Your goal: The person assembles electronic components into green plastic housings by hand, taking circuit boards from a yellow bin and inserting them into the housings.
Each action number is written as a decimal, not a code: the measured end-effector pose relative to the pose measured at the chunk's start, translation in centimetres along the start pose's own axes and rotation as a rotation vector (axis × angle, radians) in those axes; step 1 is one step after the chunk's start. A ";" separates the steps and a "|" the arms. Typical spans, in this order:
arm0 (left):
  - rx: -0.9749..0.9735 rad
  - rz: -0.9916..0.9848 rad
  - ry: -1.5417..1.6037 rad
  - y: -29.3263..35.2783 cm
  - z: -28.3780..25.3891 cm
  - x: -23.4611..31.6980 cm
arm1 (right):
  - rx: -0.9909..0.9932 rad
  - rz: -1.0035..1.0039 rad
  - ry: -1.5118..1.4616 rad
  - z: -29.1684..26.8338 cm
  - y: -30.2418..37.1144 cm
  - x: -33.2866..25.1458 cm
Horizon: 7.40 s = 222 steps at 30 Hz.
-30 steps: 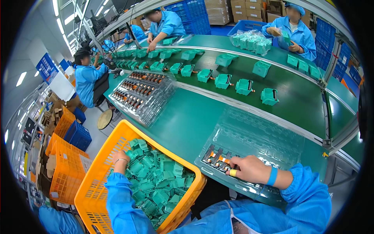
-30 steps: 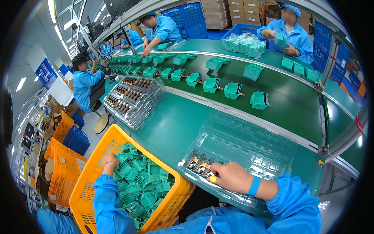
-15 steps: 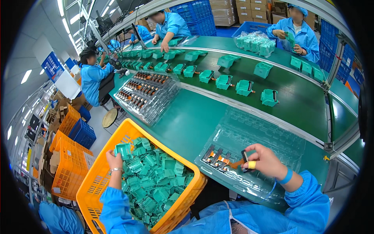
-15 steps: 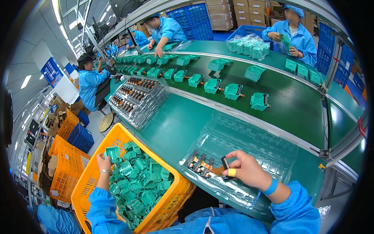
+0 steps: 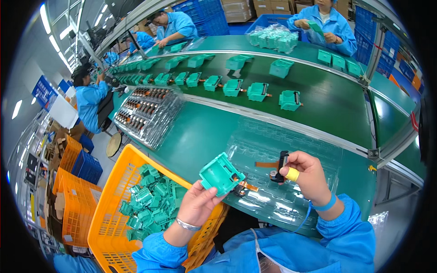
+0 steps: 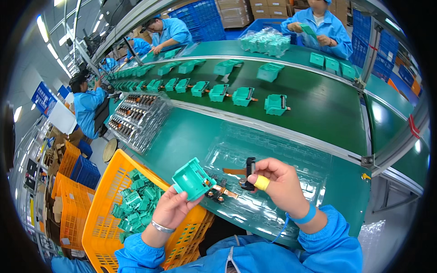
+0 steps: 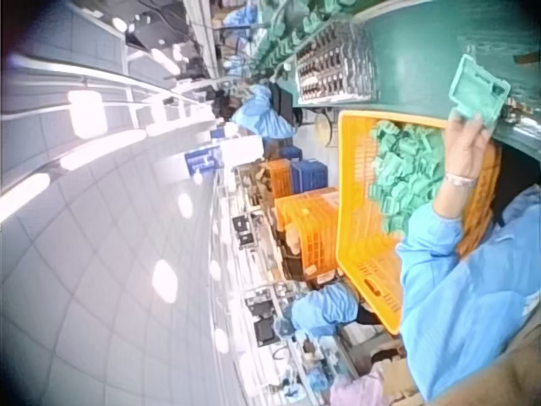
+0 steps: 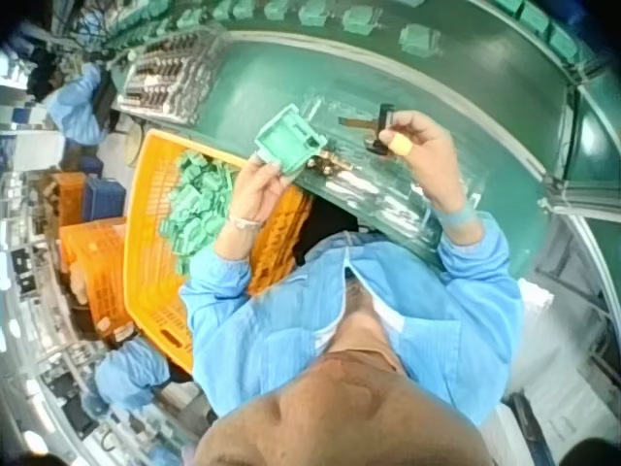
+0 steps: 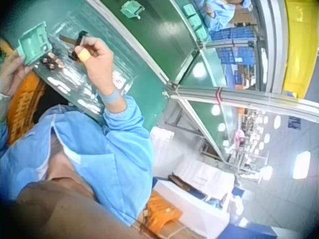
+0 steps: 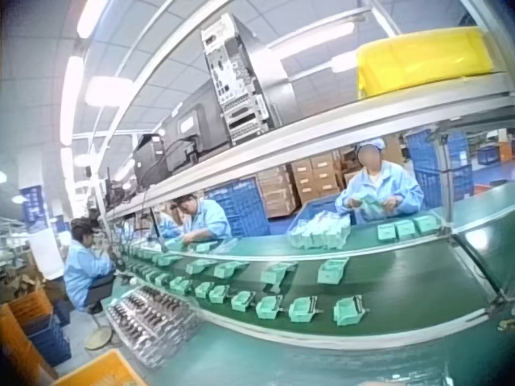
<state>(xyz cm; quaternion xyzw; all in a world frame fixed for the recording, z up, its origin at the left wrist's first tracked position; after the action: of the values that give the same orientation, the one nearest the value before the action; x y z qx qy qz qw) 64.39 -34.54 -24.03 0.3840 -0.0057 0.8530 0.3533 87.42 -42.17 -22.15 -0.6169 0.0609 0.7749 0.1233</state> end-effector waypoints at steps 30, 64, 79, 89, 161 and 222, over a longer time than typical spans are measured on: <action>-0.051 0.018 -0.368 0.2 3.4 -5.0 | -0.161 0.038 0.340 1.4 0.1 4.3; -0.208 0.359 -0.660 0.8 5.8 -3.2 | -0.043 -1.359 1.269 -0.1 6.4 -8.1; 0.483 0.718 -0.636 7.8 -5.8 8.9 | 0.422 0.370 0.740 -27.0 -14.1 4.3; 0.798 0.606 -0.790 16.3 -18.9 11.8 | 0.449 0.497 1.022 -26.7 -14.7 4.5; 0.354 0.147 0.322 -0.4 -1.3 -0.5 | -0.575 -0.180 1.068 4.6 -0.6 5.8; -0.082 0.061 -0.376 -2.4 8.1 -11.5 | -0.075 0.035 0.429 -7.0 2.5 2.9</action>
<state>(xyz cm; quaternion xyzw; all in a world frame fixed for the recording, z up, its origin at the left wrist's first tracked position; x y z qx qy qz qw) 76.35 -41.85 -26.52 0.5214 -0.1181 0.7758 0.3352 92.75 -45.94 -26.77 -0.7708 0.0676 0.6294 0.0712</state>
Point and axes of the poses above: each hand's wrist, its own y-axis away from the middle knuckle, its own z-axis out of the palm, x = y × z, the point moved 9 cm from there along -y, towards the middle knuckle, and after that the axes turned 12 degrees about y, right-handed, at the moved point
